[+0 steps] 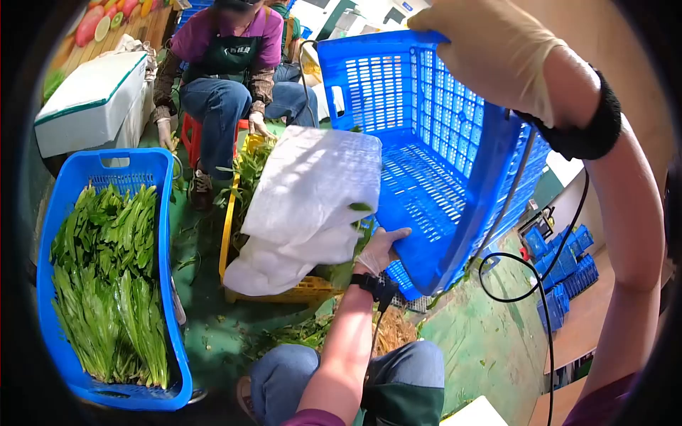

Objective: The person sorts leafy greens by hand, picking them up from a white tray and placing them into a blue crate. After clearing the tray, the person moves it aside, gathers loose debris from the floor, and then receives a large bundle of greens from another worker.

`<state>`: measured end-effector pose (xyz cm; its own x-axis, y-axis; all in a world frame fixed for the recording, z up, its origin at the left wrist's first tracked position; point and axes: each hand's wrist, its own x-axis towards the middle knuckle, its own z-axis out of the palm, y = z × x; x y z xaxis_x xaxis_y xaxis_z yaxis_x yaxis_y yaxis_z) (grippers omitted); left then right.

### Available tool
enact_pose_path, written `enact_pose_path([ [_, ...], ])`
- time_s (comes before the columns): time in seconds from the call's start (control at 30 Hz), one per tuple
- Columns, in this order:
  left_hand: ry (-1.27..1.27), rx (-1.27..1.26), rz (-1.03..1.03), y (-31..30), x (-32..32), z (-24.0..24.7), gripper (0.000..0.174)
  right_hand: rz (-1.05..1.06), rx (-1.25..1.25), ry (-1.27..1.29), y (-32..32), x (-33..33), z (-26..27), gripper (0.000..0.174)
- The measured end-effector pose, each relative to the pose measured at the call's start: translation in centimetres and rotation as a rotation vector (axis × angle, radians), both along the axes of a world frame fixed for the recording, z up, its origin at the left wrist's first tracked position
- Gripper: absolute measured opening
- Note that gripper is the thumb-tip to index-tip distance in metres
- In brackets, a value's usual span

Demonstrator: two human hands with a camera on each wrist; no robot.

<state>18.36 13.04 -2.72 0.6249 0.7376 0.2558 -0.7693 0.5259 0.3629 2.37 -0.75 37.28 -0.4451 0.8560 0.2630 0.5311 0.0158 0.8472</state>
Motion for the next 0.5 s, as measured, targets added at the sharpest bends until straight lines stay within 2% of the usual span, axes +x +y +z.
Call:
enact_pose_path([
  [0.03,-0.047,0.001,-0.029,-0.3,-0.2,1.0,0.045,0.001,0.008,-0.007,-0.3,0.1,0.4,0.032],
  [0.1,-0.059,0.048,0.02,-0.2,-0.6,2.7,0.047,0.178,0.004,-0.046,-1.2,0.3,1.6,0.031],
  [0.13,-0.075,0.091,0.047,-0.2,-0.9,3.4,0.047,0.069,-0.172,0.248,-2.8,-1.3,2.8,0.031],
  [0.17,-0.088,0.131,0.073,-0.3,-1.2,3.9,0.048,0.062,-0.173,0.25,-3.4,-1.5,3.0,0.031],
  [0.23,-0.063,0.132,0.072,-0.7,-0.9,3.5,0.05,-0.087,-0.139,0.35,-4.0,-1.8,2.9,0.033],
  [0.27,-0.083,0.127,0.074,-1.2,-0.7,3.4,0.052,0.181,0.062,0.181,-1.2,2.1,3.0,0.034],
  [0.3,-0.103,0.124,0.076,-1.8,-0.6,3.3,0.053,0.183,0.06,0.182,-2.4,1.4,2.1,0.034],
  [0.37,-0.077,0.116,0.08,-2.9,-0.2,3.5,0.055,0.049,0.158,0.199,-6.1,0.0,-0.1,0.033],
  [0.4,-0.051,0.104,0.078,-3.6,0.1,3.3,0.056,0.341,-0.021,0.123,-3.1,7.1,4.0,0.047],
  [0.43,-0.048,0.11,0.074,-4.0,0.1,3.5,0.056,0.339,-0.014,0.125,-4.0,8.0,4.5,0.047],
  [0.5,-0.03,0.091,0.087,-4.8,0.6,3.9,0.057,0.198,-0.027,0.325,-6.6,9.2,4.7,0.051],
])
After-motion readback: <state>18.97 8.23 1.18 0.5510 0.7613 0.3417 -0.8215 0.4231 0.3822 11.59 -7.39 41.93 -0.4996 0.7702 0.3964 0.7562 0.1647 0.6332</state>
